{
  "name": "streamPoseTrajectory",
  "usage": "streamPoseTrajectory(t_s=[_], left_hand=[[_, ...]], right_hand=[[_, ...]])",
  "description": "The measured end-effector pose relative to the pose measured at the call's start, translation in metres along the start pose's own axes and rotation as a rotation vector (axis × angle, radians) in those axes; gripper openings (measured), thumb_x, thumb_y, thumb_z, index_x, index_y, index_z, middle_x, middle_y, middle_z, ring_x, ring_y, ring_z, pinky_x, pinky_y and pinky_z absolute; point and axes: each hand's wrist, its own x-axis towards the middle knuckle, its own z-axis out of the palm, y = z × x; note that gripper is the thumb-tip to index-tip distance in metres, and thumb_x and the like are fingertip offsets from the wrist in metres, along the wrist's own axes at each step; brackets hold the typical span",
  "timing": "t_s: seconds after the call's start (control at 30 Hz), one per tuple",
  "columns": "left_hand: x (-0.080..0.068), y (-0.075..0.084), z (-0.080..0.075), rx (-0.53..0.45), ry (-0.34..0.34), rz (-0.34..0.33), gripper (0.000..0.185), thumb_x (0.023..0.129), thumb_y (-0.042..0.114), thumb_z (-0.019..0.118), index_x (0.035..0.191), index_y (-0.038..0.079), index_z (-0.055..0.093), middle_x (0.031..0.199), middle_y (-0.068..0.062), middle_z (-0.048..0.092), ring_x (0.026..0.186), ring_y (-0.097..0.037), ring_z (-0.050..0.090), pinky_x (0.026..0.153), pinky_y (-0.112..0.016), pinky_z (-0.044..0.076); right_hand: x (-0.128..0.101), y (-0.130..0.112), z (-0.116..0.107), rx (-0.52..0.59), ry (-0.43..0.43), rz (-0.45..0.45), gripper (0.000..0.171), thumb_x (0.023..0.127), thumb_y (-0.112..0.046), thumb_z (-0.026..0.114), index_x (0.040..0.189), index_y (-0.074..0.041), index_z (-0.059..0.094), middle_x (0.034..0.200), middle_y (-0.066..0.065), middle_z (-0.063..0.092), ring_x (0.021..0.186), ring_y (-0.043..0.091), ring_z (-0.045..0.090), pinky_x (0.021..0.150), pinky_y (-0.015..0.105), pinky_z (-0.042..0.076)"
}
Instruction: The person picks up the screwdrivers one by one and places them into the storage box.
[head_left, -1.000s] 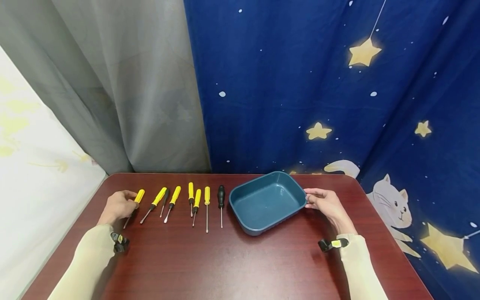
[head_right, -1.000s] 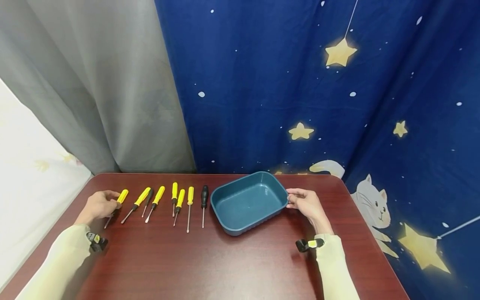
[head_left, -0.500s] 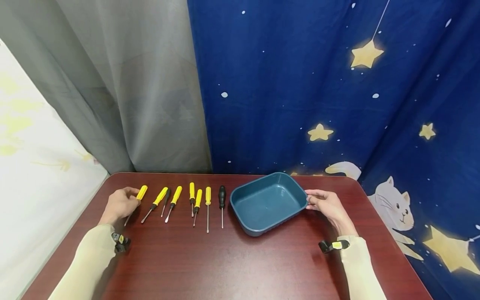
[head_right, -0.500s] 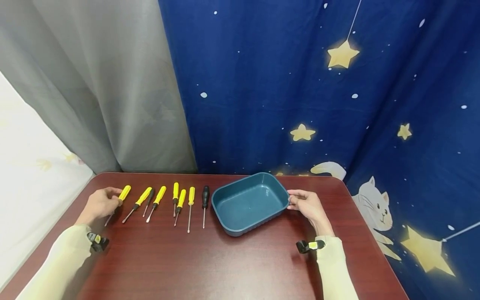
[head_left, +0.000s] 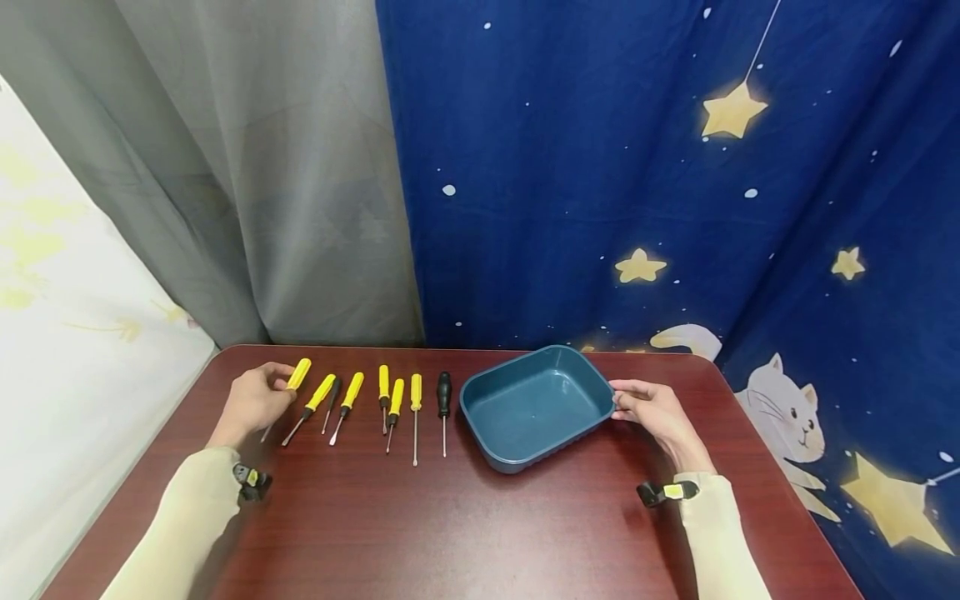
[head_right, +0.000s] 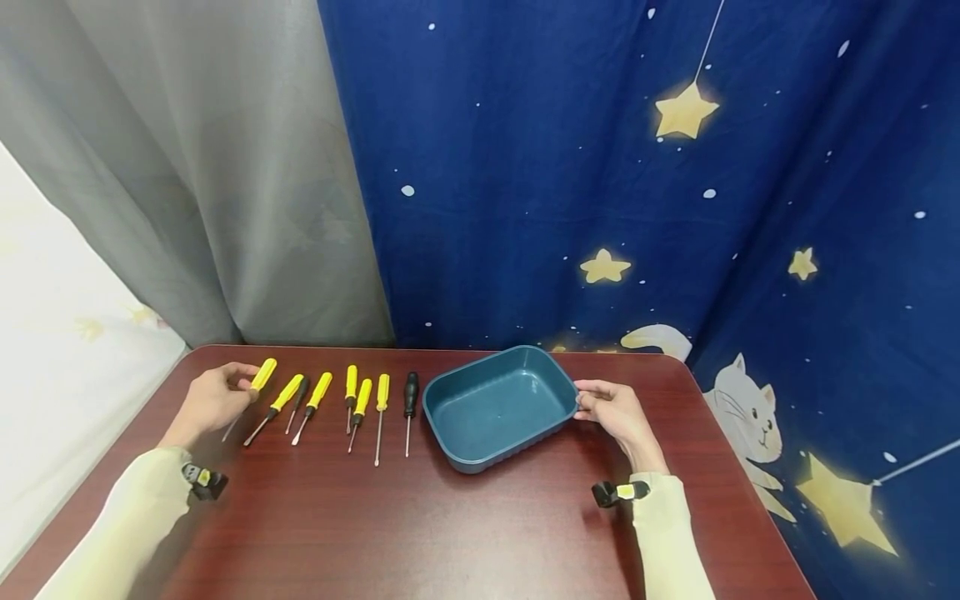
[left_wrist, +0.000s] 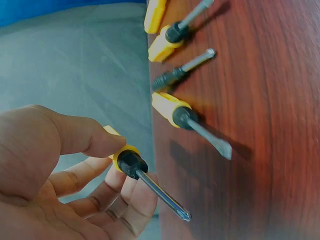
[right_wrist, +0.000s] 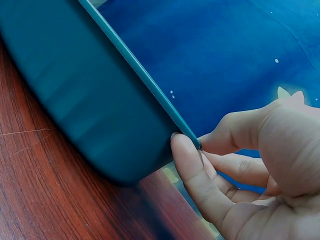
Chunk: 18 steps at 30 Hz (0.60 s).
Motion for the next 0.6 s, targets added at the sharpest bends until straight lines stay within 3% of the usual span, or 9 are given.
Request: streamPoseTrajectory(t_s=[0.6], left_hand=[[-0.003, 0.028, 0.004, -0.034, 0.033, 0.032, 0.040, 0.086, 0.005, 0.064, 0.125, -0.003, 0.064, 0.093, -0.015, 0.064, 0.073, -0.021, 0.057, 0.061, -0.029, 0.046]], right_hand=[[-0.001, 0.000, 0.000, 0.010, -0.003, -0.005, 0.040, 0.097, 0.000, 0.057, 0.136, 0.008, 0.060, 0.114, 0.021, 0.072, 0.082, 0.008, 0.073, 0.079, 0.027, 0.061]])
